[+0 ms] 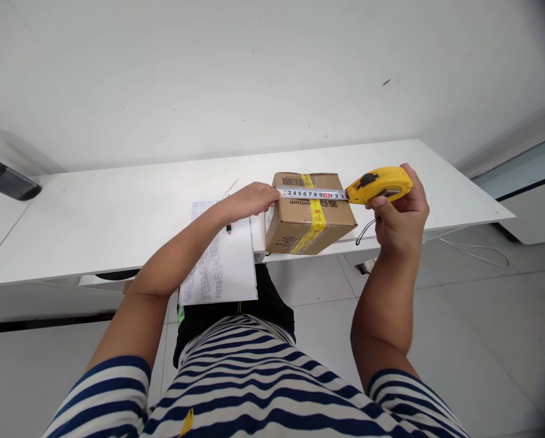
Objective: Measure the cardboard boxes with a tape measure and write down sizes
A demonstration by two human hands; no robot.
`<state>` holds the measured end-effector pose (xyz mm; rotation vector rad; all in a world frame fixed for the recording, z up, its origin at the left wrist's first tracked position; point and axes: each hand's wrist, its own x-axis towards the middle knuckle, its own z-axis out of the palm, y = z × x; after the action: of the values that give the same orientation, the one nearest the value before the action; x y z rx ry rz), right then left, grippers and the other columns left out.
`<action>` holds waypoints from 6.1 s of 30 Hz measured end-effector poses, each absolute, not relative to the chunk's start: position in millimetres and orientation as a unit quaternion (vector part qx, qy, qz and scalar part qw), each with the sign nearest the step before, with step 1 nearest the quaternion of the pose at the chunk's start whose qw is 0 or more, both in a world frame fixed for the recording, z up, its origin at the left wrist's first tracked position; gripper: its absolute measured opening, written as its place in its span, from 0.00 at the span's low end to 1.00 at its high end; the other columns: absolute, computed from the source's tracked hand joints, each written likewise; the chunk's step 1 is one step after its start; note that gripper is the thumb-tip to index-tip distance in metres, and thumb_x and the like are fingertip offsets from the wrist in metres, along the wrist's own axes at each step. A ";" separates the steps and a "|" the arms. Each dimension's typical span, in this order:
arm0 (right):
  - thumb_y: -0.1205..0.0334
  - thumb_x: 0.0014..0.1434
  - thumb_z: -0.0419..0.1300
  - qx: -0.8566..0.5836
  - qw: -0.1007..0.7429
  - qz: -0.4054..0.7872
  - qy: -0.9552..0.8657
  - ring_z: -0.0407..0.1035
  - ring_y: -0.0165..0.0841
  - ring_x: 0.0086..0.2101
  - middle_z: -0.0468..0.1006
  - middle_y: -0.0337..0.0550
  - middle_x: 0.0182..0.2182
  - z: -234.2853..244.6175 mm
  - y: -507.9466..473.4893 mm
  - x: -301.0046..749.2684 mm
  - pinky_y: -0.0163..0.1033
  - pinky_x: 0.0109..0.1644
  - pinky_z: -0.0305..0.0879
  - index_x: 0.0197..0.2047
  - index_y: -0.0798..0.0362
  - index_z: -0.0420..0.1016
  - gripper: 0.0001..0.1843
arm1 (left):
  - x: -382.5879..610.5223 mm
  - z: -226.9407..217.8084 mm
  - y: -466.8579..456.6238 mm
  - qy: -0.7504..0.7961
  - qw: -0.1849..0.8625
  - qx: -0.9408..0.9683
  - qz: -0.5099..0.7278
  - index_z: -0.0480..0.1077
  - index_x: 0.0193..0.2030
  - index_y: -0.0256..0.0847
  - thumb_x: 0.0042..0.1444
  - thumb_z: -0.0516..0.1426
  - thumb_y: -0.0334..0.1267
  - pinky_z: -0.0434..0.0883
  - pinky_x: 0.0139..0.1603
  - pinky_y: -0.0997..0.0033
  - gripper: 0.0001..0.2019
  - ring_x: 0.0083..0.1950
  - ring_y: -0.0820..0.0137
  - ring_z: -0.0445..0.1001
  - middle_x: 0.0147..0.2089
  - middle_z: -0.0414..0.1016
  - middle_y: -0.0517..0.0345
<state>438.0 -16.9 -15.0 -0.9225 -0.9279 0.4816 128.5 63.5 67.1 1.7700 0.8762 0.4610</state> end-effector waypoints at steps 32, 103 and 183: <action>0.51 0.71 0.57 -0.335 0.437 0.131 -0.824 0.60 0.46 0.73 0.68 0.53 0.72 -75.4 26.3 210.5 0.63 0.73 0.65 0.72 0.42 0.61 0.29 | 27.0 -26.1 52.1 0.405 0.547 0.278 0.677 0.62 0.40 0.45 0.64 0.55 0.59 0.75 0.44 0.70 0.18 0.42 0.70 0.76 0.40 0.71 0.57; 0.49 0.75 0.47 -0.407 0.506 0.140 -0.748 0.79 0.38 0.44 0.72 0.49 0.48 -92.9 50.6 206.5 0.49 0.43 0.81 0.56 0.43 0.70 0.16 | 14.1 -79.1 136.4 0.512 0.310 0.501 0.625 0.69 0.41 0.46 0.50 0.73 0.54 0.70 0.65 0.51 0.23 0.58 0.55 0.74 0.40 0.71 0.55; 0.61 0.55 0.60 -0.486 0.396 0.402 -0.667 0.55 0.27 0.24 0.63 0.32 0.19 -79.4 49.7 190.7 0.38 0.30 0.50 0.24 0.50 0.68 0.09 | 10.1 -82.9 141.2 0.585 0.294 0.572 0.495 0.64 0.49 0.47 0.63 0.57 0.67 0.71 0.59 0.53 0.25 0.56 0.58 0.79 0.42 0.71 0.54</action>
<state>190.7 49.7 -79.4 -1.2317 -1.6905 1.0195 10.1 141.2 -82.9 1.5216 1.5568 1.3175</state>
